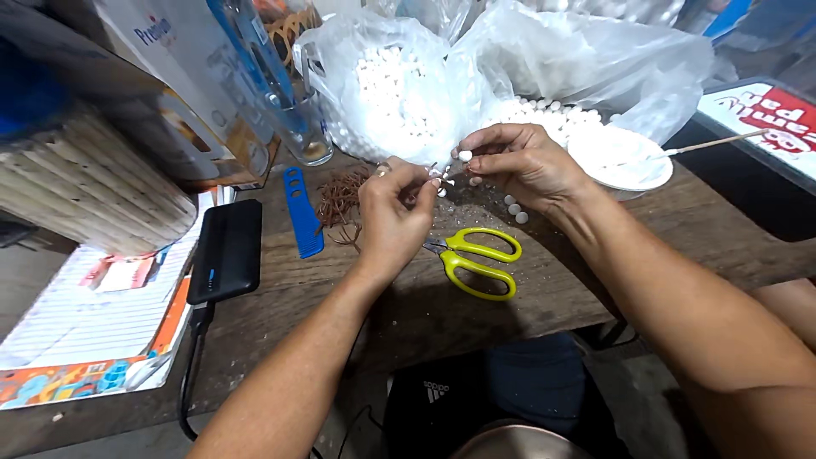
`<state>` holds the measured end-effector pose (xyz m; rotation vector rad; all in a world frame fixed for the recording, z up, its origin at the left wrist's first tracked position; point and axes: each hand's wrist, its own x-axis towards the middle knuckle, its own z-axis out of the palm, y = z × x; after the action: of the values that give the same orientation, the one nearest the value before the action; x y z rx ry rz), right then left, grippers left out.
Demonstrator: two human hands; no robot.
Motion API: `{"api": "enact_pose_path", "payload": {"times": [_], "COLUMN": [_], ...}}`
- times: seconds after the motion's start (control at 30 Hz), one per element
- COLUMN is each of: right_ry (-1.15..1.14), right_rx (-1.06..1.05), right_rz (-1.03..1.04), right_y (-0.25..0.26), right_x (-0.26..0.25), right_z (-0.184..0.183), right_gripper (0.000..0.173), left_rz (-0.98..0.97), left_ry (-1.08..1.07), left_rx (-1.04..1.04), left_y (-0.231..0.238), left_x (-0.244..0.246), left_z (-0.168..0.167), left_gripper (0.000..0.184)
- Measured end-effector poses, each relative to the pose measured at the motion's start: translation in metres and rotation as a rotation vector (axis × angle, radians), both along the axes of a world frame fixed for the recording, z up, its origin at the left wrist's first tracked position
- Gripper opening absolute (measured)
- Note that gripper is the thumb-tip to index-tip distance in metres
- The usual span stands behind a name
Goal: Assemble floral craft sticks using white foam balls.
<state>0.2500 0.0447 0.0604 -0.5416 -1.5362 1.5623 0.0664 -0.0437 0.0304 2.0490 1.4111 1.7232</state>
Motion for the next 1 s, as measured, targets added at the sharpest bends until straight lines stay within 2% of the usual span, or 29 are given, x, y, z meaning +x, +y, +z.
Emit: {"api": "enact_pose_path", "payload": {"times": [0.17,0.53,1.0], "right_ry": [0.008,-0.022,-0.018], "right_rx": [-0.017,0.129,0.172], "right_rz": [0.011,-0.038,-0.033], "right_y": [-0.0007,-0.0029,-0.0022], "right_x": [-0.0001,-0.0029,-0.0037], "right_z": [0.0010,-0.0030,-0.0061], "right_gripper": [0.029,0.024,0.025], "left_rz": [-0.003,-0.023,-0.026], "left_ry": [-0.004,-0.003,0.002], "left_rx": [0.007,0.010,-0.001], "left_y": [-0.0004,-0.0012,-0.0006], "left_x": [0.0008,0.0011,0.0022], "left_z": [0.0004,0.0004,-0.0007], "left_gripper": [0.006,0.008,0.008]}}
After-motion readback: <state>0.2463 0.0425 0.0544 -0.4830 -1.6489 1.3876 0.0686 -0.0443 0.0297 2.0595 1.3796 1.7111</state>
